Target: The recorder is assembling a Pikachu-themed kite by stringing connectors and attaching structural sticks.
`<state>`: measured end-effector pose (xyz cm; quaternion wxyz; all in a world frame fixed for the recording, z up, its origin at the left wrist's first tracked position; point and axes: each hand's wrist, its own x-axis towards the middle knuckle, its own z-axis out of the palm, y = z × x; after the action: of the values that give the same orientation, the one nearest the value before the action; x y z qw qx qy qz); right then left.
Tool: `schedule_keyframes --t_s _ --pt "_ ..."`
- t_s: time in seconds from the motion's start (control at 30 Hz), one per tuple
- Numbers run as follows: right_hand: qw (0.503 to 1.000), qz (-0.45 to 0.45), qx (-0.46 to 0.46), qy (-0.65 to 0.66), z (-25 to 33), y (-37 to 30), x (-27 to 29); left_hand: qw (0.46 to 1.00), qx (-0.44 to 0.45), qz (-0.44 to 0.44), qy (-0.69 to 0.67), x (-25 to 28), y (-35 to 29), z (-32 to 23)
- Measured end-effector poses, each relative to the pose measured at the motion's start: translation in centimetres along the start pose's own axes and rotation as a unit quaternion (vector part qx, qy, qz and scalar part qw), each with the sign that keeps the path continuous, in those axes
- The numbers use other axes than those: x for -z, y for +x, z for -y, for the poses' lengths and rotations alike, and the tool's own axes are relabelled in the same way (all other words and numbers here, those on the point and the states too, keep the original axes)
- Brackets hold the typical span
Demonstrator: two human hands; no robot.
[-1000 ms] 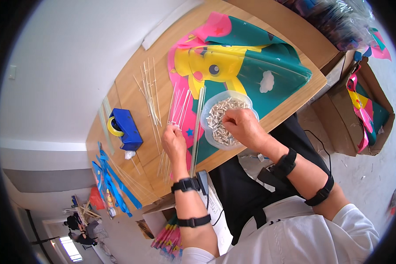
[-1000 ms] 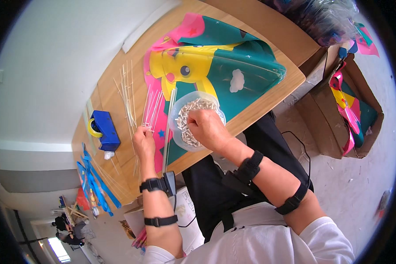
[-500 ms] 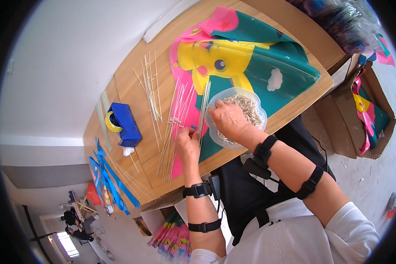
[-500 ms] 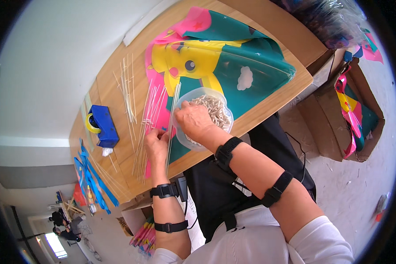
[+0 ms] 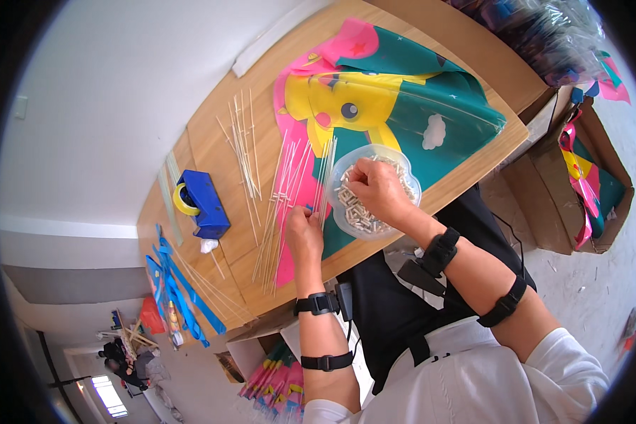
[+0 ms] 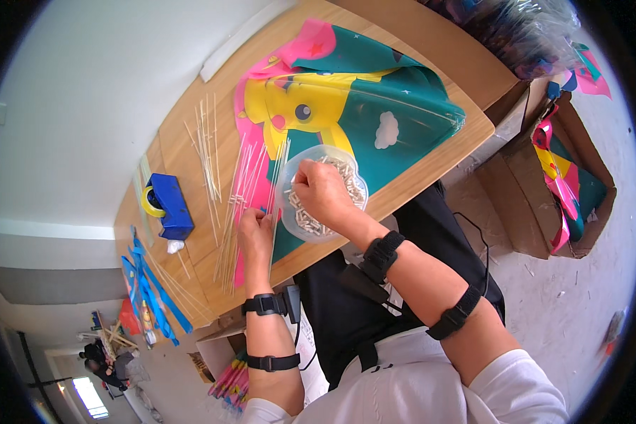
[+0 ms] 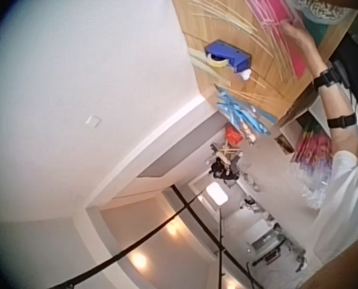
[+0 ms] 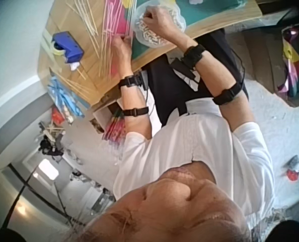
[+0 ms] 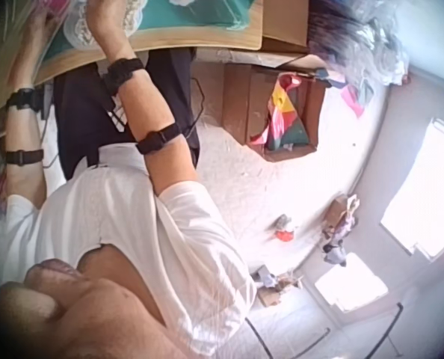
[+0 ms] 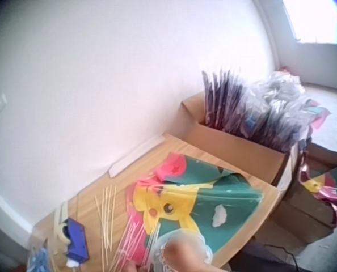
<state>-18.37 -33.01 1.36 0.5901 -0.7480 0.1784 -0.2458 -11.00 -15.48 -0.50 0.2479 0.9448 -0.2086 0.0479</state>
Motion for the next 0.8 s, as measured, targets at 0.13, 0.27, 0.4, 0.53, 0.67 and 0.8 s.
schedule_keyframes --t_s 0.13,0.27,0.4,0.53,0.67,0.8 --pt "1.0 0.005 -0.014 0.02 0.2 -0.7 0.6 0.998 0.054 0.021 0.031 0.0 0.9 0.0" --pt "0.992 -0.022 -0.041 0.118 -0.2 -0.8 0.8 0.993 -0.054 -0.012 0.102 -0.3 0.6 0.8" --pt "0.962 0.03 -0.16 0.217 0.3 -0.5 2.1 0.995 -0.072 -0.028 0.063 -0.1 -0.4 1.4" --pt "0.958 0.031 -0.177 0.224 0.2 -0.6 2.1 0.995 -0.071 -0.059 0.041 -0.1 -0.8 1.4" --pt "0.962 0.04 -0.165 0.212 0.4 -1.0 1.8 0.997 0.014 -0.074 0.028 -0.1 -0.7 1.2" --pt "0.961 0.033 -0.172 0.216 0.1 -1.0 2.0 0.998 0.042 -0.021 0.044 0.0 0.3 1.2"
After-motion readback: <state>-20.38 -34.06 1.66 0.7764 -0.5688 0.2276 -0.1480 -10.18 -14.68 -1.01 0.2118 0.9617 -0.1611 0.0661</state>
